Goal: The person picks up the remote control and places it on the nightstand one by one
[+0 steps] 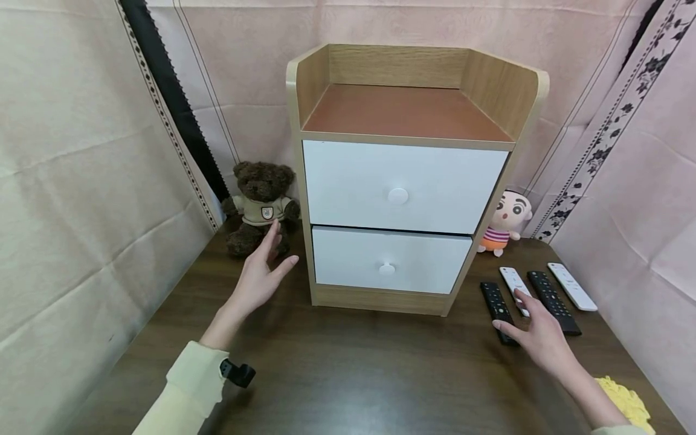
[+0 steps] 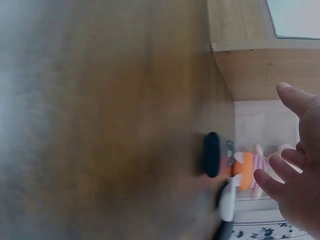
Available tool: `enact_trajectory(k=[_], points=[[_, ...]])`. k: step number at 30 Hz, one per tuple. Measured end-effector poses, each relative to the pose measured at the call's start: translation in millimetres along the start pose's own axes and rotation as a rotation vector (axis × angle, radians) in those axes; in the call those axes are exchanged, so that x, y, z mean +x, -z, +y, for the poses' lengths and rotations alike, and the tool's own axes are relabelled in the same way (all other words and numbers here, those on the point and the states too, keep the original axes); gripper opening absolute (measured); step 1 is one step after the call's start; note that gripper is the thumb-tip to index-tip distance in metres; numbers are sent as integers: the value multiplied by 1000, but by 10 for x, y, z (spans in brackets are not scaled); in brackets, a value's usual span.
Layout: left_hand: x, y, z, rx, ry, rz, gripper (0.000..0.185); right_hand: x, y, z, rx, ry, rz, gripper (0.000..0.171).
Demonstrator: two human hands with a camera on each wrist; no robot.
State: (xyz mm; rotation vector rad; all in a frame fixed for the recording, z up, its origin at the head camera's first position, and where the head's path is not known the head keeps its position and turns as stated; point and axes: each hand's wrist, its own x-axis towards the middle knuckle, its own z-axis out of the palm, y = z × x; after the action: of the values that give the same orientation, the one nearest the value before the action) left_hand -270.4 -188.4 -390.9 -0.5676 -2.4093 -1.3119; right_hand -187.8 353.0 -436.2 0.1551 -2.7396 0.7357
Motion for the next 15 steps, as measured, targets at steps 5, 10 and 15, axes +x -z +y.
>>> enact_trajectory(k=[5,10,15], points=[[72,-105,15,-139,-36,30,80,-63,-89,102,62,-44,30,80],[148,-200,84,-238,-66,24,79,-125,-174,184,105,-85,58,75],[167,-245,235,-253,-60,9,75,-198,-252,263,99,-121,87,72]])
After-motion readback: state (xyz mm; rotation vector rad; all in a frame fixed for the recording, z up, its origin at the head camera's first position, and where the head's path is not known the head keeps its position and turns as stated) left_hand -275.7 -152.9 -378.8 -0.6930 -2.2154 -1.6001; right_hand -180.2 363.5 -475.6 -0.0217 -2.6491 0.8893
